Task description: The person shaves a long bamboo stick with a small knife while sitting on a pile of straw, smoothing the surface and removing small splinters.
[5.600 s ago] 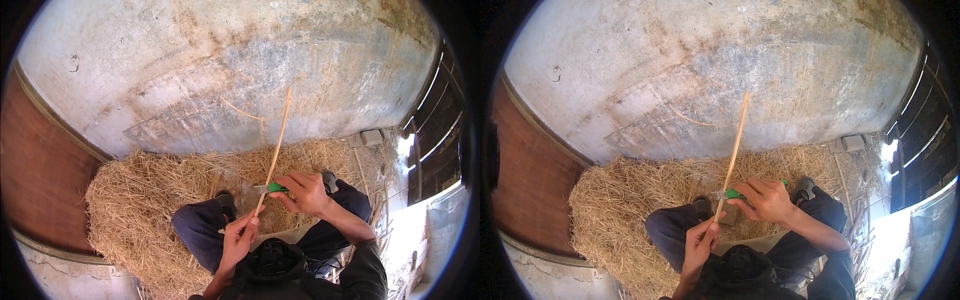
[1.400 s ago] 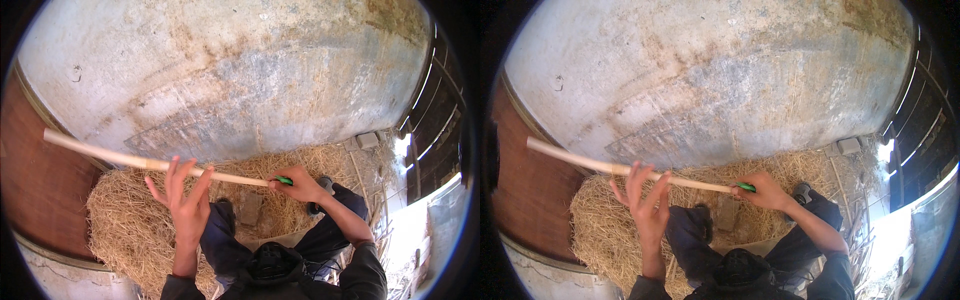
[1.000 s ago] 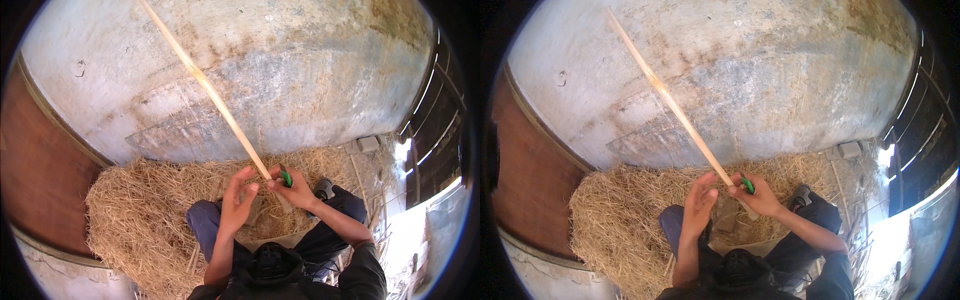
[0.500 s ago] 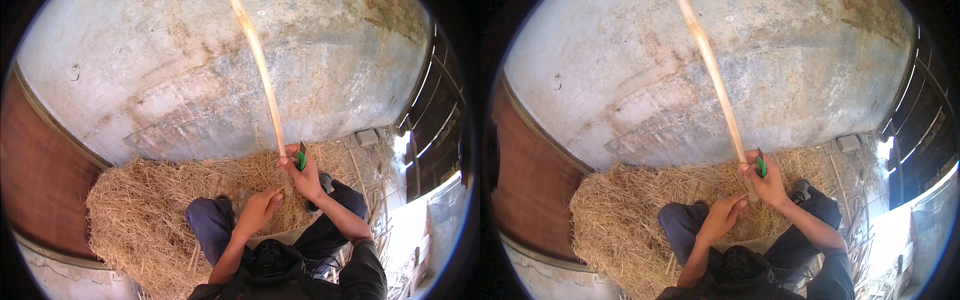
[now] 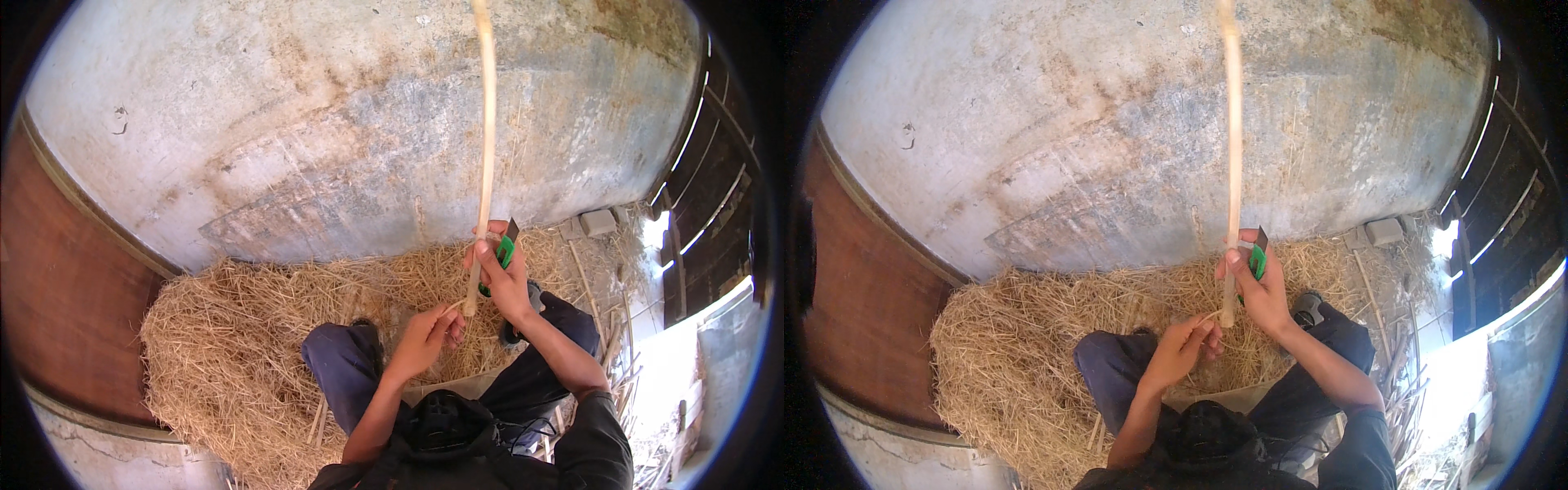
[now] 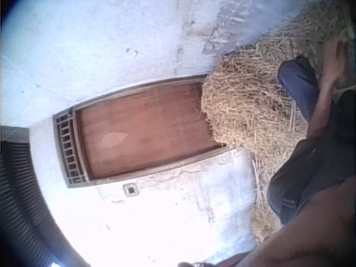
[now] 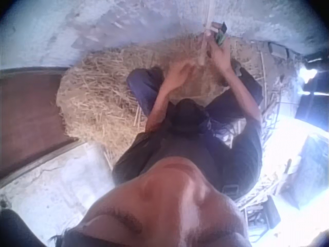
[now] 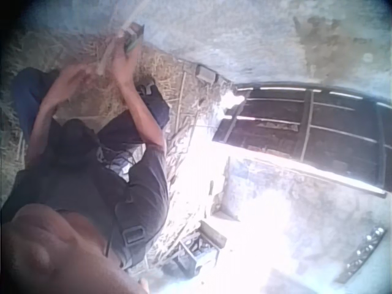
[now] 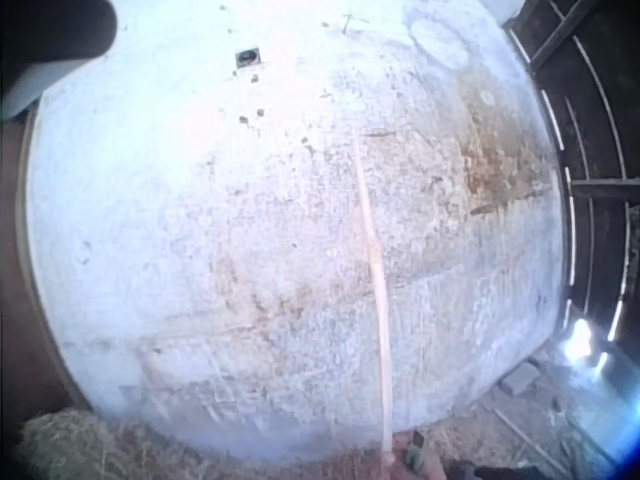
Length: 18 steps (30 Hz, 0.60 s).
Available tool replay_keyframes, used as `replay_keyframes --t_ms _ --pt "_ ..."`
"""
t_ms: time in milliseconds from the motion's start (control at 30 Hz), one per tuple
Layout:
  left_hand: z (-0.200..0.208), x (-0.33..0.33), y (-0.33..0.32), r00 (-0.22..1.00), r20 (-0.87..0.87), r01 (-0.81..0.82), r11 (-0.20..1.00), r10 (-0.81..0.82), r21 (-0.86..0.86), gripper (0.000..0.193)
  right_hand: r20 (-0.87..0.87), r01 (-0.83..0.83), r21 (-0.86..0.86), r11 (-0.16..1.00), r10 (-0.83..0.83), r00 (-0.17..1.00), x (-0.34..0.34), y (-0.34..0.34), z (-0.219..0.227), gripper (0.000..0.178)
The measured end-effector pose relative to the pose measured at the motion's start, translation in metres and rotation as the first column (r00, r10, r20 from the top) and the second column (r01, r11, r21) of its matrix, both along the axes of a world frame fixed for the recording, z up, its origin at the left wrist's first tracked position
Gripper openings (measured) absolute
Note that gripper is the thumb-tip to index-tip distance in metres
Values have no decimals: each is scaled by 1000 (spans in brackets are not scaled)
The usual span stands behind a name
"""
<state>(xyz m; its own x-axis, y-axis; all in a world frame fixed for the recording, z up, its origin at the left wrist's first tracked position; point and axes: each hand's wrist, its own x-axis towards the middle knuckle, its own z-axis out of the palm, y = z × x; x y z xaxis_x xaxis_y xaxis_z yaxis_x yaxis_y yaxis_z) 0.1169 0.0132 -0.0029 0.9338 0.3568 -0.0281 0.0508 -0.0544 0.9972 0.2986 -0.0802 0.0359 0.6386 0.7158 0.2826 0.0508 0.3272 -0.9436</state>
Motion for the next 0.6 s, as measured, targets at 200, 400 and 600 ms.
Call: replay_keyframes --t_ms 200,400,600 --pt "4 -1 0 997 54 -55 991 49 119 36 -7 36 26 999 -36 999 0 2 -1 30" --pt "15 1 -1 998 -63 -16 982 4 -189 42 54 83 -16 996 -82 995 -2 4 0 29" --pt "0 -1 10 991 127 71 986 -52 -152 37 -53 59 -9 998 -60 997 -1 2 8 30"
